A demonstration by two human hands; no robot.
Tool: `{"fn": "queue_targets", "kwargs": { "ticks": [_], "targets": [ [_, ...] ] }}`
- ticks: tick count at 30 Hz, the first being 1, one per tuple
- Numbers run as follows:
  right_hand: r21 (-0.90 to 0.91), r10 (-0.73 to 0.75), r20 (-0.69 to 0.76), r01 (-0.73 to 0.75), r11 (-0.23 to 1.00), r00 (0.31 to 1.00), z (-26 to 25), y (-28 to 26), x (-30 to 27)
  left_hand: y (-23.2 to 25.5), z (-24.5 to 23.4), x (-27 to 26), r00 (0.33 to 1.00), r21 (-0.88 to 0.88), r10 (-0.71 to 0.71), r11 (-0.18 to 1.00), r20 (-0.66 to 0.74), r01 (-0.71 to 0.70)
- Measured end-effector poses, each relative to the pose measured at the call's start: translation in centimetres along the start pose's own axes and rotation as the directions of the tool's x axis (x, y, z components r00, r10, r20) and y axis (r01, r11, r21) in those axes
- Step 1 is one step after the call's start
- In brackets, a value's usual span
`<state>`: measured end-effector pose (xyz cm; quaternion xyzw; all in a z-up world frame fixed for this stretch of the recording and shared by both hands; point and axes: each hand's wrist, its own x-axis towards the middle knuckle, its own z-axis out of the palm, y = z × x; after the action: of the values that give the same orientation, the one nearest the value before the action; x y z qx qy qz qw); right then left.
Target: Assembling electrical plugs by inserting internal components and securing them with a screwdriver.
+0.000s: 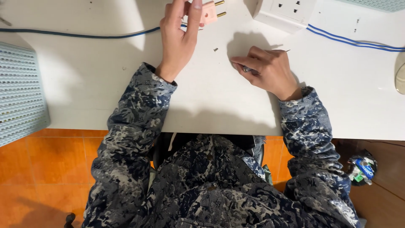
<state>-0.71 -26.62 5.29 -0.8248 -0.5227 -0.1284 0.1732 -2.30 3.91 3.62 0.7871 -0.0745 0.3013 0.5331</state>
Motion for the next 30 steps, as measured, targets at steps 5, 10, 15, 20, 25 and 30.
{"fn": "queue_targets", "kwargs": {
  "ticks": [5, 10, 15, 20, 25, 30],
  "targets": [
    [0.025, -0.011, -0.008, 0.011, 1.0, 1.0, 0.2, -1.2, 1.5, 1.4, 0.0, 0.7, 0.999, -0.006, -0.035, 0.999, 0.01, 0.035],
    [-0.028, -0.033, 0.002, 0.033, 0.999, 0.999, 0.5, -2.4, 3.5, 2.1, 0.0, 0.9, 1.0, -0.016, -0.016, 1.0, 0.015, 0.017],
    [-0.046, -0.092, -0.037, 0.091, 0.995, 0.995, 1.5, -2.5, 4.5, 3.1, -0.6, 1.3, 0.999, 0.003, -0.029, 1.0, 0.046, 0.028],
    [-0.125, -0.018, -0.035, 0.013, 0.992, 0.999, 2.0, -2.2, 4.9, 3.7, -0.7, 1.3, 0.998, 0.007, -0.042, 0.999, 0.055, 0.042],
    [-0.13, 0.022, -0.081, -0.032, 0.991, 0.996, 2.6, -1.4, 5.0, 3.6, -0.9, 1.1, 0.996, 0.052, -0.034, 0.998, 0.084, 0.03],
    [0.107, 0.163, -0.212, -0.143, 0.984, 0.964, 0.4, -0.5, 3.4, 2.5, -0.5, 0.9, 0.989, 0.13, 0.04, 0.99, 0.14, -0.059]
  ]
}}
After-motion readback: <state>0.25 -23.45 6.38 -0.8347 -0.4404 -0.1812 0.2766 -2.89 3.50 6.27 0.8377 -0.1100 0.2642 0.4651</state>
